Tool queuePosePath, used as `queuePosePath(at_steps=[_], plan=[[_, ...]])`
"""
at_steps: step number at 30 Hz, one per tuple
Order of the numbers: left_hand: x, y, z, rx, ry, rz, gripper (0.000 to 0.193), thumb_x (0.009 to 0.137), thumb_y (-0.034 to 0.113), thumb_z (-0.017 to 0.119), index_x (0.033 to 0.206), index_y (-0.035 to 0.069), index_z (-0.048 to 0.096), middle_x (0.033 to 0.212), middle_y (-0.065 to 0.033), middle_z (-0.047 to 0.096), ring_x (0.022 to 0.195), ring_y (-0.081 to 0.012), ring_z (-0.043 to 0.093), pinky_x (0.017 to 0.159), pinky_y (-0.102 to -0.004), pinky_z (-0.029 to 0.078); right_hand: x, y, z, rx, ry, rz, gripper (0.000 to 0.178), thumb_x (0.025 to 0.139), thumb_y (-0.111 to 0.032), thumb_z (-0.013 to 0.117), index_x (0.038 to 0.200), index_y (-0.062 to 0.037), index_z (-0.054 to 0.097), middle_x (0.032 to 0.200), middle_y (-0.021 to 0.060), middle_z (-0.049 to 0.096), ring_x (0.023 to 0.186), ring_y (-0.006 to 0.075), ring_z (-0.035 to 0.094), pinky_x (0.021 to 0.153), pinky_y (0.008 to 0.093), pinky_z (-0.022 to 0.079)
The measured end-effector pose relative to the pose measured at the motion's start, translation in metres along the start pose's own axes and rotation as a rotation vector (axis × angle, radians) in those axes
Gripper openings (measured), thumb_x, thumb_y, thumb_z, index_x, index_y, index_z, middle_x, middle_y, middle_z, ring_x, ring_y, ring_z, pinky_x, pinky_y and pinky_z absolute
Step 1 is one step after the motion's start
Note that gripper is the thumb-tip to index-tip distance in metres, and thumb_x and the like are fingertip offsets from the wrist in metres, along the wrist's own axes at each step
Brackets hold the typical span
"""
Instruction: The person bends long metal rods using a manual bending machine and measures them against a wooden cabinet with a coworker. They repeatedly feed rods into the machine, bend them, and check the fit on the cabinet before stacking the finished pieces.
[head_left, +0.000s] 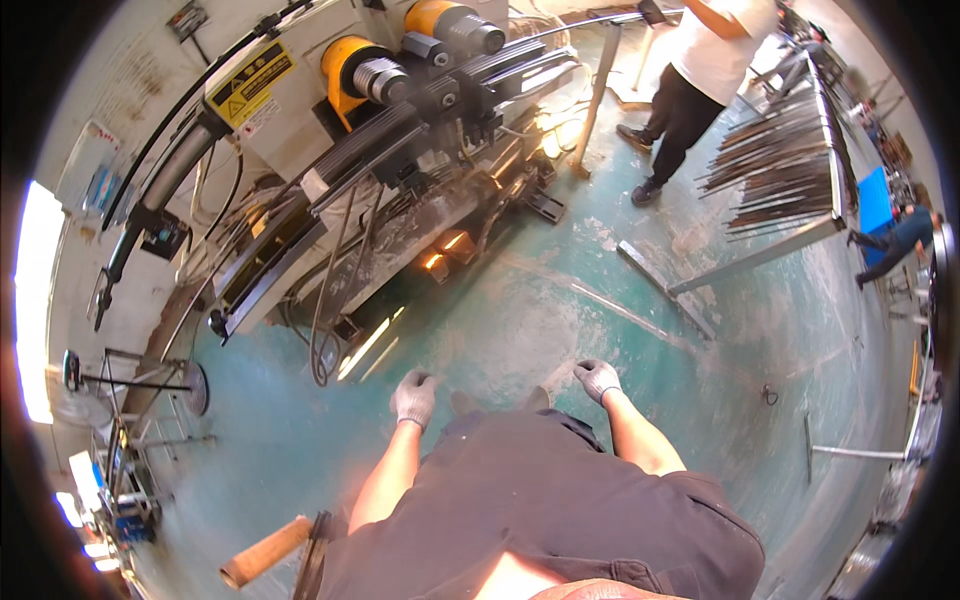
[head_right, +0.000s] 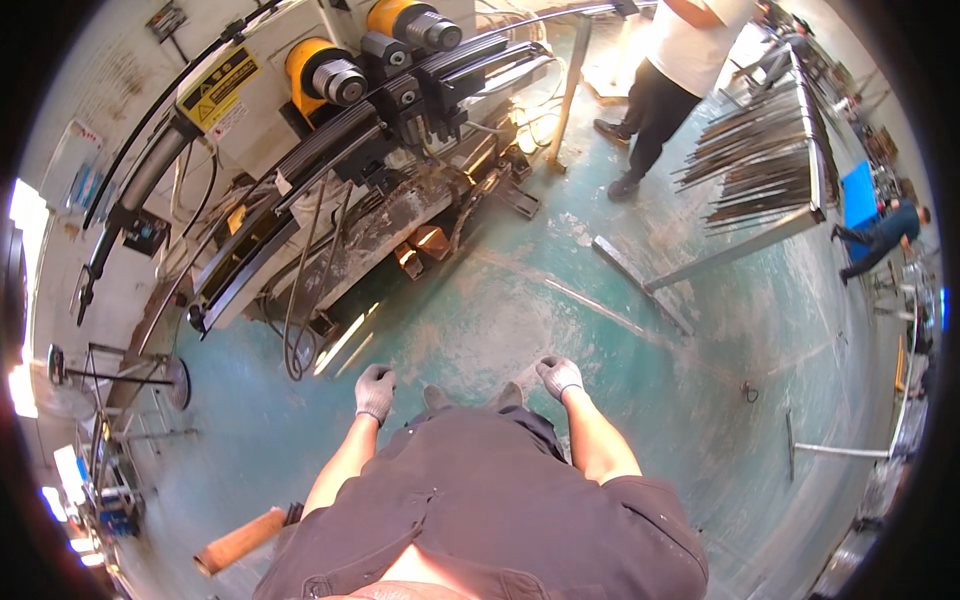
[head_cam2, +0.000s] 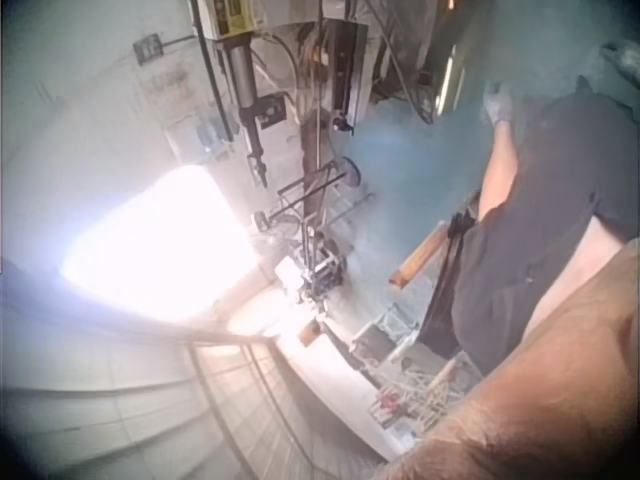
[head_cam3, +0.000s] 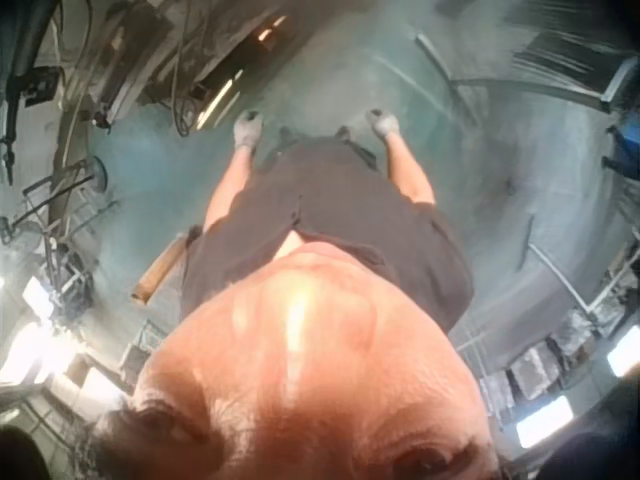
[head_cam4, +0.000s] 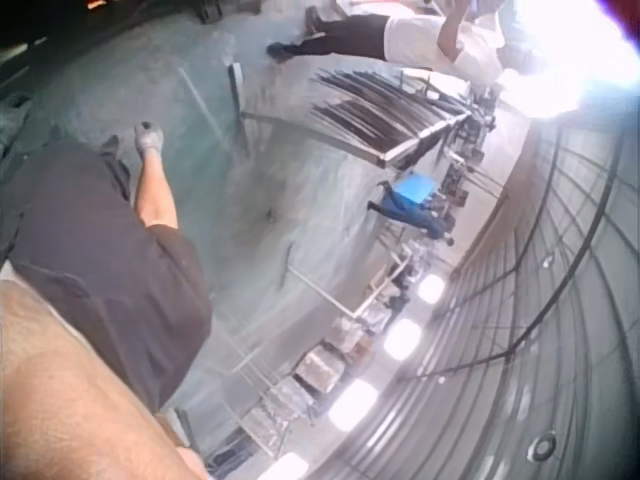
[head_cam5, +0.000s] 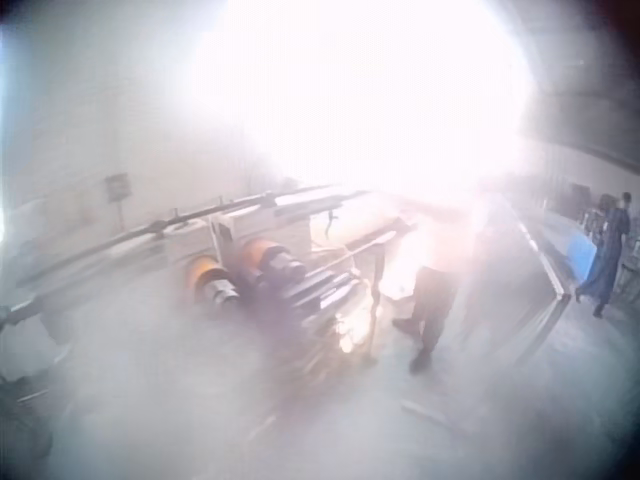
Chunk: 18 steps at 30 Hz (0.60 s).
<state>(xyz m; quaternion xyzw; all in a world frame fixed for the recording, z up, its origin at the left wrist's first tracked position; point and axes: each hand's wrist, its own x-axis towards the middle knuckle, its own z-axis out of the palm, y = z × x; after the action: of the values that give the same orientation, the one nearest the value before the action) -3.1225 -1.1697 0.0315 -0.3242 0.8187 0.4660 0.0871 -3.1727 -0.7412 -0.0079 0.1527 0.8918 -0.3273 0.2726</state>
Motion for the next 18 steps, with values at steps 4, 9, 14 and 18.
queuePosePath(at_steps=[4,9,14,18], plan=[[-0.017,0.028,0.016,0.107,-0.042,0.180,0.028,0.090,0.025,0.069,0.107,0.004,0.077,0.098,-0.0177,0.078,0.096,-0.0305,0.075,0.087,-0.0393,0.057,0.015,0.059,-0.004,-0.152,-0.073,0.094,0.046,0.094,-0.044,0.067,0.123,-0.0093,0.078,0.123,0.0179,0.076,0.120,0.0341,0.071,0.104,0.0419,0.054],[-0.038,-0.006,0.032,0.239,-0.139,0.088,0.032,0.089,0.031,0.069,0.108,0.008,0.078,0.105,-0.0202,0.078,0.103,-0.0366,0.074,0.092,-0.0424,0.057,0.003,0.114,0.009,-0.166,-0.077,0.167,0.043,0.093,-0.043,0.069,0.119,-0.0109,0.080,0.123,0.0165,0.076,0.121,0.0333,0.070,0.103,0.0412,0.054],[-0.068,-0.072,0.037,0.414,-0.146,-0.123,0.034,0.084,0.035,0.068,0.103,0.010,0.080,0.109,-0.0215,0.077,0.110,-0.0381,0.073,0.097,-0.0431,0.056,-0.001,0.146,0.032,-0.212,-0.239,0.157,0.045,0.091,-0.045,0.066,0.121,-0.0143,0.080,0.126,0.0153,0.075,0.122,0.0331,0.069,0.105,0.0413,0.054],[-0.089,-0.105,0.035,0.326,-0.121,-0.220,0.033,0.082,0.033,0.067,0.103,0.011,0.081,0.111,-0.0219,0.077,0.113,-0.0383,0.072,0.099,-0.0432,0.056,-0.006,0.130,0.033,-0.194,-0.288,0.192,0.046,0.088,-0.047,0.068,0.120,-0.0151,0.080,0.129,0.0138,0.075,0.125,0.0319,0.068,0.106,0.0407,0.053]])
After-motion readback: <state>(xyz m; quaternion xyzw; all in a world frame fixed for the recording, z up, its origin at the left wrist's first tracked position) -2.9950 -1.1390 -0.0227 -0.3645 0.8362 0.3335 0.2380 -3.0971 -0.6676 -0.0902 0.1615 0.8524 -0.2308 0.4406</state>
